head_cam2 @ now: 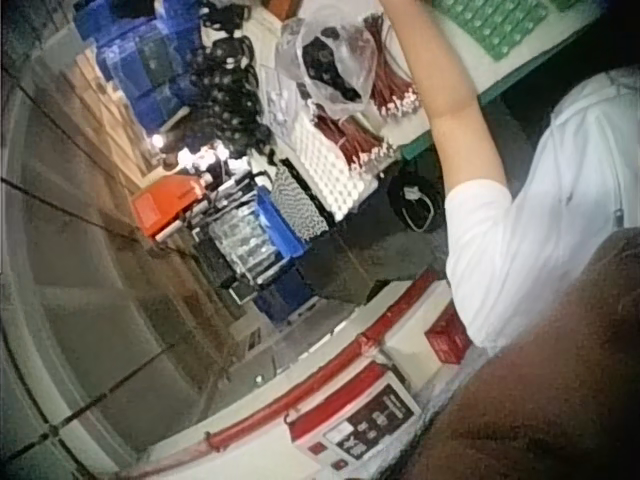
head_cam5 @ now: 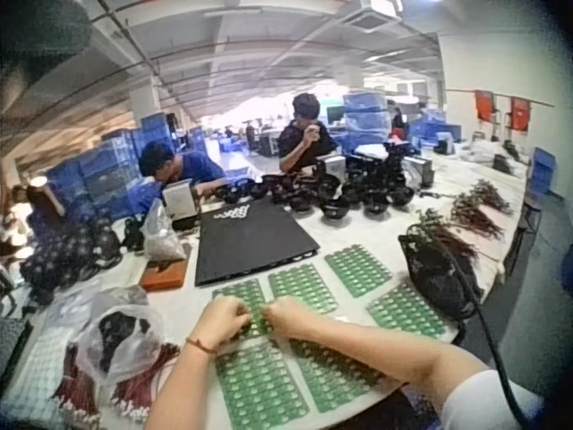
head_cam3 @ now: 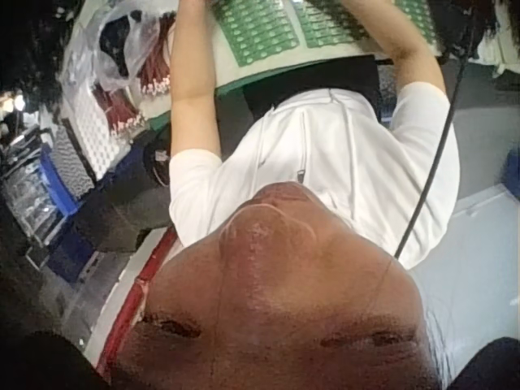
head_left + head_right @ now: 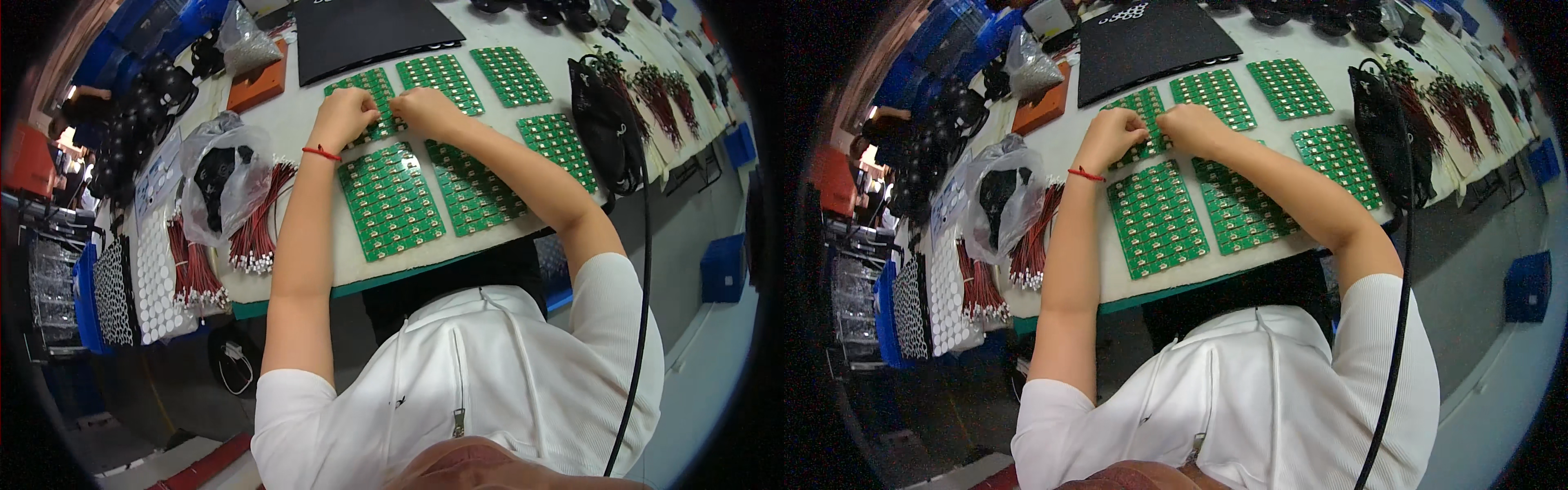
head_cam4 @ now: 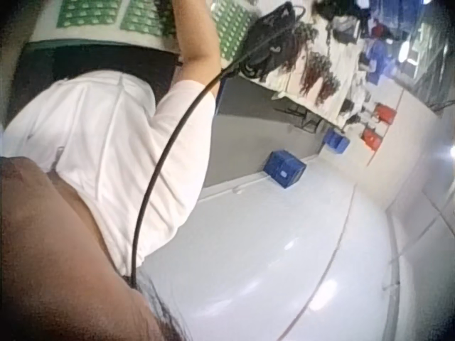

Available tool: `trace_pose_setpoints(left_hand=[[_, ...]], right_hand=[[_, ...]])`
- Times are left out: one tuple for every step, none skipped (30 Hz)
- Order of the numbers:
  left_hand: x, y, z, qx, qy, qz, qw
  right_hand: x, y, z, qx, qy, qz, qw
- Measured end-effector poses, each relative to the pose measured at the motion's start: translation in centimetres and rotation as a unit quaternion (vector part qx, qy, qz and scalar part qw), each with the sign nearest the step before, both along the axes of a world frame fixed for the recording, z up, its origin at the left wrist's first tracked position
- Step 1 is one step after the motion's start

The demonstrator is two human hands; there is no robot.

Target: The person separates circuit board panels by snapping them along scored lines by hand.

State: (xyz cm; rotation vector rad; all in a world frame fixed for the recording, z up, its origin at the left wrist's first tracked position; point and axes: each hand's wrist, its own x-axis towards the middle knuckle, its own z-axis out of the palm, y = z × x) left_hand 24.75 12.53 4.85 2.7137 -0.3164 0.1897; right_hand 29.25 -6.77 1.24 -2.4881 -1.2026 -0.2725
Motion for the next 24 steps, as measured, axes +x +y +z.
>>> trace_pose_setpoints(left_hand=[[0.0,0.0,0.2,-0.002,0.001,0.007,1.0],[0.0,0.0,0.4,-0.013,0.014,0.007,1.0],[-0.1,0.0,0.6,-0.024,0.027,0.007,0.999],[-0.3,-0.1,0.9,-0.033,0.027,0.004,0.999],[-0.3,0.0,0.7,-0.034,0.026,0.008,0.999],[-0.2,0.1,0.6,-0.03,0.028,0.003,0.999],[-0.1,0.1,0.5,-0.027,0.029,-0.003,0.999],[-0.1,0.1,0.4,-0.027,0.027,-0.002,0.999],[-0.1,0.0,0.3,-0.009,0.02,0.002,1.0],[-0.2,-0.2,0.1,0.009,0.014,0.005,1.0],[-0.2,-0.4,-0.1,0.008,0.013,0.006,1.0],[-0.2,-0.8,-0.3,0.03,0.001,0.012,0.999],[-0.3,-0.9,-0.5,0.052,-0.009,0.018,0.998],[-0.3,-0.7,-0.5,0.071,-0.013,0.001,0.997],[-0.3,-0.6,-0.6,0.071,-0.012,0.001,0.997],[-0.4,-0.8,-0.1,0.044,-0.011,0.023,0.999],[-0.5,-1.0,0.5,0.018,-0.011,0.045,0.999],[-0.7,-1.4,0.9,0.014,-0.049,0.056,0.997],[-0.9,-1.6,1.4,0.015,-0.05,0.057,0.997],[-1.2,-1.9,1.8,-0.051,-0.097,0.07,0.992],[-1.4,-2.2,2.2,-0.116,-0.143,0.082,0.979],[-1.5,-2.7,2.7,-0.112,-0.155,0.059,0.98],[-1.7,-3.3,3.2,-0.112,-0.155,0.055,0.98],[-1.9,-4.0,3.5,-0.135,-0.179,0.007,0.974]], right_hand=[[-0.1,-0.1,0.2,0.019,-0.016,0.015,1.0],[-0.2,-0.2,0.3,0.087,0.017,0.012,0.996],[-0.2,-0.3,0.6,0.085,0.018,0.018,0.996],[-0.2,-0.4,1.0,0.112,0.072,0.015,0.991],[-0.2,-0.5,1.3,0.139,0.126,0.011,0.982],[-0.2,-0.6,1.3,0.155,0.135,0.014,0.978],[-0.1,-0.7,1.2,0.155,0.134,0.016,0.979],[-0.1,-0.7,1.0,0.158,0.14,0.019,0.977],[0.0,-0.7,0.9,0.162,0.145,0.023,0.976],[-0.2,-0.6,1.0,0.161,0.145,0.024,0.976],[-0.3,-0.5,1.1,0.171,0.149,0.006,0.974],[-0.3,-0.4,1.2,0.182,0.153,-0.012,0.971],[-0.5,-0.1,1.7,0.181,0.154,-0.011,0.971],[-0.3,0.2,2.3,0.254,0.219,-0.02,0.942],[-0.1,0.4,3.0,0.324,0.281,-0.028,0.903],[0.1,0.2,4.6,0.381,0.443,-0.011,0.811],[0.8,-0.3,4.4,0.381,0.442,-0.012,0.812],[1.5,-1.0,3.9,0.419,0.531,0.025,0.736],[1.4,-1.0,4.5,0.449,0.611,0.065,0.648],[0.1,-0.9,4.6,0.472,0.627,0.035,0.619],[-0.5,-1.0,4.5,0.472,0.626,0.036,0.62],[-1.0,-1.5,4.2,0.453,0.694,0.064,0.555],[-1.2,-2.0,3.7,0.431,0.756,0.093,0.485],[-1.0,-2.4,2.7,0.42,0.779,0.125,0.448]])
